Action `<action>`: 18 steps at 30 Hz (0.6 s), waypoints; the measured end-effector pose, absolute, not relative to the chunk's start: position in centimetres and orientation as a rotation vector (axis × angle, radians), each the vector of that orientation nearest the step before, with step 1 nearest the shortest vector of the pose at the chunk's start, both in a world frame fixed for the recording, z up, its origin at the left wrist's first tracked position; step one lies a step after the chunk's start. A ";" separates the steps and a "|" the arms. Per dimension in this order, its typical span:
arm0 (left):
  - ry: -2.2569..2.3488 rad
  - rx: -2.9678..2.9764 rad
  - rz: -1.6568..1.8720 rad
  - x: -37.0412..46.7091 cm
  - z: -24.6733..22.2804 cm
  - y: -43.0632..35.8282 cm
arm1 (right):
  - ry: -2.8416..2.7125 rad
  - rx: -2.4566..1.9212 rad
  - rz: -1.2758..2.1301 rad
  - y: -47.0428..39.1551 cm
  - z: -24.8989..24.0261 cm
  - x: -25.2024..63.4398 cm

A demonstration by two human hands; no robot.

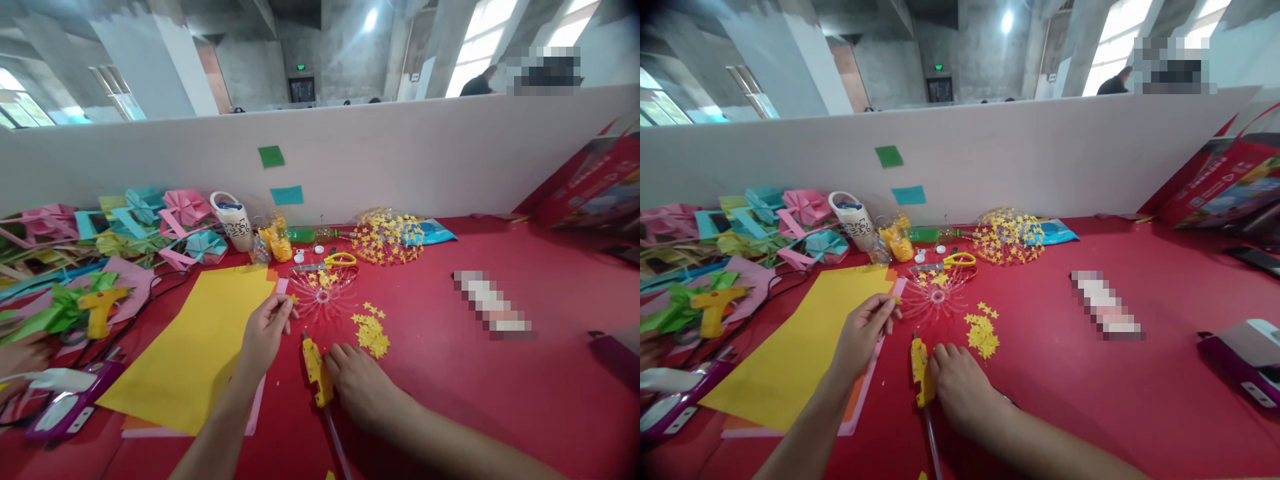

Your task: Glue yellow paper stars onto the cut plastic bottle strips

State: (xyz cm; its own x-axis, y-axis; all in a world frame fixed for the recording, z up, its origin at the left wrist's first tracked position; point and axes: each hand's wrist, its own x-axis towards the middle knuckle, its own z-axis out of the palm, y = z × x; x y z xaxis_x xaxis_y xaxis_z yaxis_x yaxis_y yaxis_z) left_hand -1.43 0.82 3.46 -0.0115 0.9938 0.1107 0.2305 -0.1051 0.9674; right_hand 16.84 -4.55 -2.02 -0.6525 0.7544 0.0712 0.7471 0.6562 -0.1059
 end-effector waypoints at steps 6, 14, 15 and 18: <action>1.394 1.416 1.242 -3.1 3.9 1.2 | -2.461 -1.178 0.772 -4.5 1.1 18.5; 1.246 1.444 1.033 1.2 4.2 -0.2 | -1.621 -1.151 0.929 -0.3 3.4 20.3; 1.228 1.479 0.999 2.0 4.3 -0.4 | -1.591 -1.111 0.954 0.1 3.4 20.1; 1.223 1.538 0.958 3.7 4.5 -1.0 | -1.586 -1.026 0.984 0.7 3.7 19.6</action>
State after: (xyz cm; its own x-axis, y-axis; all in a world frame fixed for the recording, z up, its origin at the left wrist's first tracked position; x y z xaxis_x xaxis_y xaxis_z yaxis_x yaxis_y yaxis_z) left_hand 3.65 -0.99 4.53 0.2035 0.9786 0.0293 0.2626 -0.0834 0.9613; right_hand 19.58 0.67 3.66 -0.1750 0.9407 0.2906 0.1571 0.3180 -0.9350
